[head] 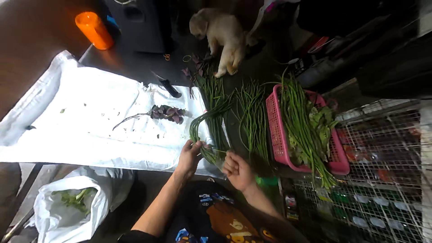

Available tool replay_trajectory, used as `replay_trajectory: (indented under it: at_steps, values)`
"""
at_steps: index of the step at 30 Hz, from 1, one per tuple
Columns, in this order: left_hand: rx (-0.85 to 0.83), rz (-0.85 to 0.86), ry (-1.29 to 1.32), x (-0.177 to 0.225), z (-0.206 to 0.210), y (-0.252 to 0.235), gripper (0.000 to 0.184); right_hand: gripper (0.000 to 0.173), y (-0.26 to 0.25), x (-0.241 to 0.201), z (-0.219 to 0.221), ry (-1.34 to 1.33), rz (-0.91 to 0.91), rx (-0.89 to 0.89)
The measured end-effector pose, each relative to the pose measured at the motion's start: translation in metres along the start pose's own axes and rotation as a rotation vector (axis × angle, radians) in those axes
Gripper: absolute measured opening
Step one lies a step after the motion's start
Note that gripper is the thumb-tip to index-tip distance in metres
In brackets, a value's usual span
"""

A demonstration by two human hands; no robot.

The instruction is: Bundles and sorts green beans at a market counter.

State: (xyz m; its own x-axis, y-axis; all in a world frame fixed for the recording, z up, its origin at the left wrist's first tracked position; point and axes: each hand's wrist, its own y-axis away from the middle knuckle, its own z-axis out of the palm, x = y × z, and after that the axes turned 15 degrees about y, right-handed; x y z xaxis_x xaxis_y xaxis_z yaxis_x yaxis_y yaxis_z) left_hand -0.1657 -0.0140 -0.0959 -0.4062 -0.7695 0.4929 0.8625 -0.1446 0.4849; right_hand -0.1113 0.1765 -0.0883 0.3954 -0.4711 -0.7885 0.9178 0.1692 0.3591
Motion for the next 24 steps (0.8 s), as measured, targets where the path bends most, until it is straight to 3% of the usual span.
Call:
replay_trajectory:
  at_steps: [2,4,6,8,11,12,14,16,19,21,24]
  values:
    - [-0.008,-0.004,0.236,0.013,-0.003,-0.006,0.019,0.020,-0.004,0.014,-0.008,0.270,0.080,-0.061]
    - [-0.054,-0.039,0.315,0.025,-0.011,-0.010,0.022,0.017,-0.013,0.027,-0.015,0.430,0.186,-0.003]
    - [-0.067,-0.098,0.119,0.035,-0.022,-0.010,0.022,0.015,-0.021,0.029,-0.015,0.460,0.158,0.157]
    - [-0.046,-0.160,-0.176,0.039,-0.040,-0.011,0.022,0.015,-0.024,0.018,-0.006,0.473,-0.017,0.189]
    - [0.052,-0.228,-0.273,0.038,-0.056,-0.017,0.022,0.013,-0.018,-0.003,0.018,0.850,-0.273,-0.038]
    - [0.083,-0.244,-0.243,0.040,-0.056,-0.019,0.022,0.016,-0.014,-0.008,0.032,1.023,-0.281,-0.142]
    - [0.092,-0.274,-0.158,0.046,-0.055,-0.021,0.023,0.025,-0.010,-0.005,0.059,1.236,-0.118,-0.273]
    - [0.015,-0.276,-0.150,0.057,-0.056,-0.023,0.023,0.031,-0.016,0.015,0.070,1.279,0.058,-0.179]
    - [-0.158,-0.300,-0.325,0.077,-0.062,-0.027,0.024,0.035,-0.031,0.035,0.068,1.195,0.085,0.080]
    - [-0.235,-0.357,-0.434,0.077,-0.064,-0.024,0.025,0.036,-0.034,0.037,0.068,1.209,0.044,0.114]
    - [-0.216,-0.375,-0.487,0.067,-0.065,-0.018,0.026,0.029,-0.039,0.039,0.076,1.370,-0.016,0.062]
